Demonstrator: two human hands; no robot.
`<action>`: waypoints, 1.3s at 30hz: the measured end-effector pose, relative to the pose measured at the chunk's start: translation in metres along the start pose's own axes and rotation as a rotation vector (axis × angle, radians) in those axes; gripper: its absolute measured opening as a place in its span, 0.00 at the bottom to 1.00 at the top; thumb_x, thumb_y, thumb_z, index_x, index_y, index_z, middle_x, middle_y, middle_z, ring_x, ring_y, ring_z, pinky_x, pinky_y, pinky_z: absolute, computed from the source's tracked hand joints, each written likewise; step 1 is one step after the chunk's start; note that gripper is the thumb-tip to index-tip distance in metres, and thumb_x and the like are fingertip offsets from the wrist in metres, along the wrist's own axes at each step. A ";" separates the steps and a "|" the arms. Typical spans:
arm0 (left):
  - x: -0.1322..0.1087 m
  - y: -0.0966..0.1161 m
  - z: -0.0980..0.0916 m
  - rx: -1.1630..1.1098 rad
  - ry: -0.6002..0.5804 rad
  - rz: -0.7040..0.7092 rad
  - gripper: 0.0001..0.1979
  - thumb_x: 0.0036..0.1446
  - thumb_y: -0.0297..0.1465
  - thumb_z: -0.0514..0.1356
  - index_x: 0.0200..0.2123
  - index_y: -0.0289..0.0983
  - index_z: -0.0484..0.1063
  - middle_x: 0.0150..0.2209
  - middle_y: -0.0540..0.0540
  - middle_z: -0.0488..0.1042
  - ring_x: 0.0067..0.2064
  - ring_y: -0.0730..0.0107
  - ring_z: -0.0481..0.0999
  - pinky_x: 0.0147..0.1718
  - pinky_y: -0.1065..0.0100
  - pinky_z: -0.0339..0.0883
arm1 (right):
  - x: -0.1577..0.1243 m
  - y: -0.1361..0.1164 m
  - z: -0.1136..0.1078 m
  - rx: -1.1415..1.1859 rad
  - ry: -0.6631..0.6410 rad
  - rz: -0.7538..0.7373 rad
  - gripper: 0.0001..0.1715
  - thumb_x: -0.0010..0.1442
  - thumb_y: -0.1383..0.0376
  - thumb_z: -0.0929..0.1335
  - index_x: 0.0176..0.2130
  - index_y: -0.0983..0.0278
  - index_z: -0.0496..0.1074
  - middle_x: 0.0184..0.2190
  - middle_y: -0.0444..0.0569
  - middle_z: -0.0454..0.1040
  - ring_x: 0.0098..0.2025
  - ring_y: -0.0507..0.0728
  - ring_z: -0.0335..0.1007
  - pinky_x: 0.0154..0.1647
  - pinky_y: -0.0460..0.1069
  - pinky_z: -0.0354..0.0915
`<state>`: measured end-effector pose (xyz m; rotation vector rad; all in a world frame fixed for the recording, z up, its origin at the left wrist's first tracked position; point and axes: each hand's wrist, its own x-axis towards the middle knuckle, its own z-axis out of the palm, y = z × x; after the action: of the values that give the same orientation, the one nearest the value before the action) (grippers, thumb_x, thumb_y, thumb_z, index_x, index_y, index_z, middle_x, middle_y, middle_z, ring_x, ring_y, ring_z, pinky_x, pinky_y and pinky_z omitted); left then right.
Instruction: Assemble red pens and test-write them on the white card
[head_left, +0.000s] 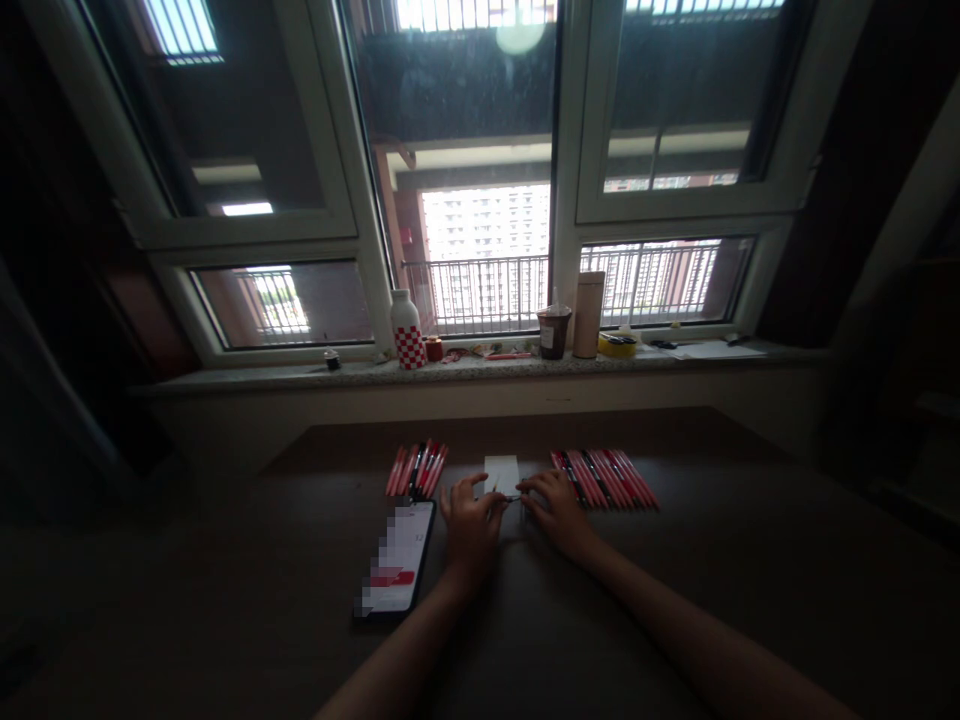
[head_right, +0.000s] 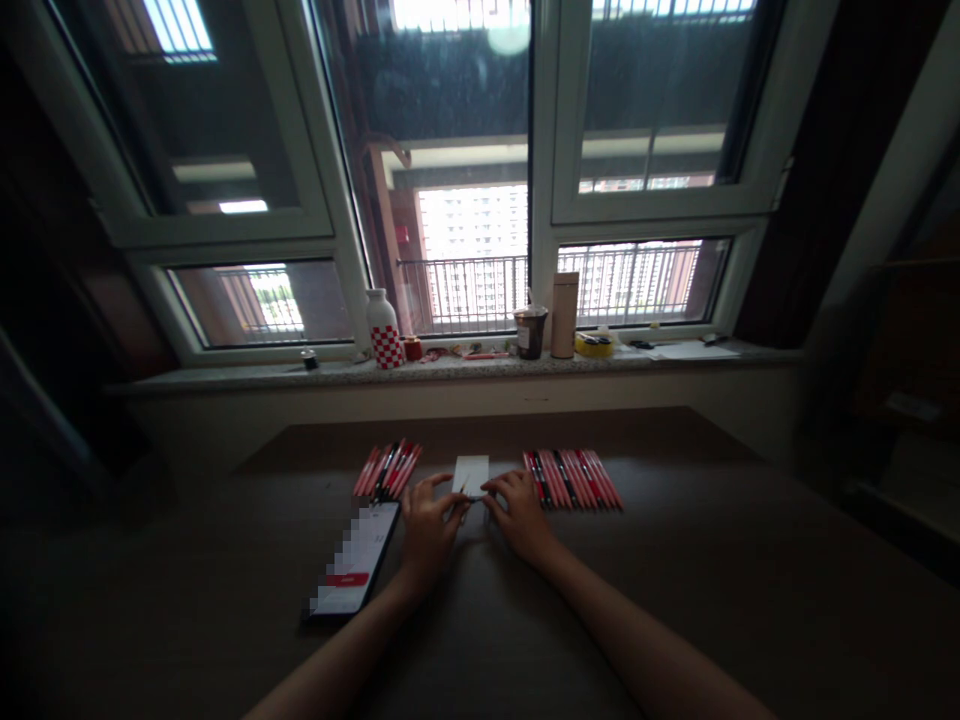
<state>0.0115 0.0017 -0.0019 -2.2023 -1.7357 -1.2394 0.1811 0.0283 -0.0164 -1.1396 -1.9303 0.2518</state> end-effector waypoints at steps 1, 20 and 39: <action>0.000 0.000 0.000 0.002 -0.001 -0.003 0.06 0.54 0.30 0.60 0.33 0.44 0.78 0.49 0.45 0.69 0.52 0.58 0.64 0.57 0.45 0.47 | 0.000 -0.001 -0.001 -0.001 -0.005 0.007 0.09 0.61 0.63 0.66 0.41 0.59 0.74 0.40 0.49 0.71 0.48 0.60 0.58 0.52 0.55 0.55; 0.000 -0.001 0.001 0.003 -0.037 -0.001 0.06 0.54 0.30 0.60 0.35 0.43 0.76 0.49 0.44 0.69 0.54 0.57 0.64 0.58 0.43 0.44 | 0.001 0.006 0.004 0.029 -0.003 0.023 0.05 0.58 0.65 0.68 0.34 0.60 0.76 0.37 0.50 0.72 0.47 0.60 0.59 0.50 0.55 0.56; 0.000 0.001 -0.002 0.007 -0.037 -0.025 0.06 0.52 0.31 0.62 0.33 0.46 0.78 0.48 0.46 0.69 0.53 0.58 0.64 0.57 0.45 0.46 | 0.001 0.008 0.004 -0.025 0.012 -0.003 0.08 0.59 0.62 0.68 0.35 0.59 0.78 0.37 0.51 0.72 0.46 0.60 0.60 0.50 0.55 0.57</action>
<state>0.0107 0.0004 -0.0002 -2.2200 -1.7842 -1.2028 0.1832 0.0343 -0.0224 -1.1517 -1.9297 0.2198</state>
